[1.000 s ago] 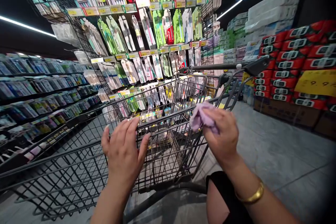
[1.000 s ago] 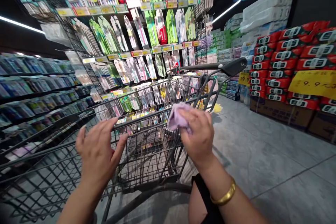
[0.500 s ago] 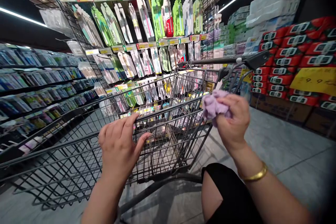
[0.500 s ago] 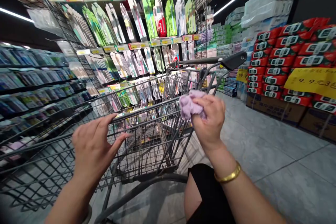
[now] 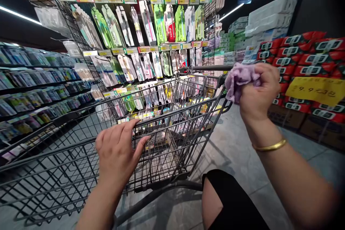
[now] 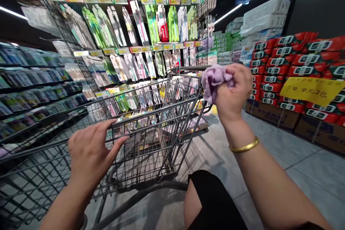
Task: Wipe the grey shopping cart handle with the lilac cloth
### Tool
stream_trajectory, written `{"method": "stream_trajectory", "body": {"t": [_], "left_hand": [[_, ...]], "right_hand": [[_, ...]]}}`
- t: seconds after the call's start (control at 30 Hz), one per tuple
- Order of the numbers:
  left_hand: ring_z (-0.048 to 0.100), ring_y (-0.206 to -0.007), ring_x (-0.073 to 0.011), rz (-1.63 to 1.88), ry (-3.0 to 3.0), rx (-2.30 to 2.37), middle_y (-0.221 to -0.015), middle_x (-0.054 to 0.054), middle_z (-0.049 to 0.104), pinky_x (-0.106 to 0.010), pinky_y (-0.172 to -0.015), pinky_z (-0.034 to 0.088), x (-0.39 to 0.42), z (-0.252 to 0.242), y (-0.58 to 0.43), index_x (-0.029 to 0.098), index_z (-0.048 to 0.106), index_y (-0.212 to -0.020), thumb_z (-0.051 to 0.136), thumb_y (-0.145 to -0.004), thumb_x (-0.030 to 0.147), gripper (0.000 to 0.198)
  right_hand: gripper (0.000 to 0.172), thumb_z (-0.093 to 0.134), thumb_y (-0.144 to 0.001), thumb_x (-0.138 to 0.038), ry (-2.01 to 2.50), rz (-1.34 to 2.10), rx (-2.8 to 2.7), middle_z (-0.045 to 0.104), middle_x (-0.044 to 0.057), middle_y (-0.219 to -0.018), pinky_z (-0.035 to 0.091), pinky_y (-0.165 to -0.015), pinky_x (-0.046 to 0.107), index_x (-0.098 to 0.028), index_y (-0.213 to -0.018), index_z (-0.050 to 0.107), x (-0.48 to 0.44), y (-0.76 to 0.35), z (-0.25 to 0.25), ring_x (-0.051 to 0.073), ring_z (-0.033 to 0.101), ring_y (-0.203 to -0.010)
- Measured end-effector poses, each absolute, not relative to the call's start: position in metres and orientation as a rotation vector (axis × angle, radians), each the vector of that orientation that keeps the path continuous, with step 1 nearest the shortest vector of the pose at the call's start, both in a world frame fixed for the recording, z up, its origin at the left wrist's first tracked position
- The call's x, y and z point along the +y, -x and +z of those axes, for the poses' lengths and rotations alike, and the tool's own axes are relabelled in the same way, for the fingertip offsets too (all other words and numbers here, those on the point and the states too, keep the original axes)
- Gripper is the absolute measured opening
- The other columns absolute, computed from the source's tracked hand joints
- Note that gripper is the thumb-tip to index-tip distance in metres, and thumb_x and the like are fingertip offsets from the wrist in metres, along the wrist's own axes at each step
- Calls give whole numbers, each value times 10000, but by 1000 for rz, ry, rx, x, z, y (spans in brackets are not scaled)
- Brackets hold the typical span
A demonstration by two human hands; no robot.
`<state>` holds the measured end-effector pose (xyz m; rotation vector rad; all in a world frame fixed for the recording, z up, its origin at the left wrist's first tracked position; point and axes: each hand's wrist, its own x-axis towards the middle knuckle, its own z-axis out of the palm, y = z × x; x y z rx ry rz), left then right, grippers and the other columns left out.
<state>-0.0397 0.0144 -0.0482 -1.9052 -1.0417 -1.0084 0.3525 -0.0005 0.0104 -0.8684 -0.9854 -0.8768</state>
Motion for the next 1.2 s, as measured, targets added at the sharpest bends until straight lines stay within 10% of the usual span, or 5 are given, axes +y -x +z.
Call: {"method": "stream_trajectory", "body": {"t": [0.47,0.77,1.03,1.2], "left_hand": [[562,-1061,-308,-1015,1917,-1117,-1141,-122,668,-455,-1011,328,17,-50,41,204,574,-1285,637,-889,504,501],[565,-1053,-300,-1062,1926,-1120,-1131,-114,672,-449,-1005,325,20,-52,44,206,588,-1281,621,-886,552,526],[556,-1061,-303,-1063,1937,-1138,-1120,-113,664,-449,-1001,325,19,-52,43,208,586,-1279,624,-883,551,526],[547,-1052,-292,-1068,1948,-1135,-1116,-106,659,-441,-989,333,16,-52,42,207,584,-1278,628,-886,534,512]], "right_hand": [[253,624,-772,-78,1164,-647,-1510,681,37,-1053,460,-926,432,-240,-940,721,-18,-258,-174,234,548,-1025],[188,654,-792,-119,1021,-610,-1209,657,37,-1004,449,-950,446,-252,-906,722,-14,-248,-100,228,593,-1011],[279,595,-756,-26,1220,-345,-1683,662,31,-1051,485,-882,378,-259,-852,713,-26,-174,-202,218,528,-993],[289,588,-749,-9,1156,-317,-1637,657,26,-1009,467,-868,375,-259,-825,709,-33,-178,-161,207,540,-969]]}}
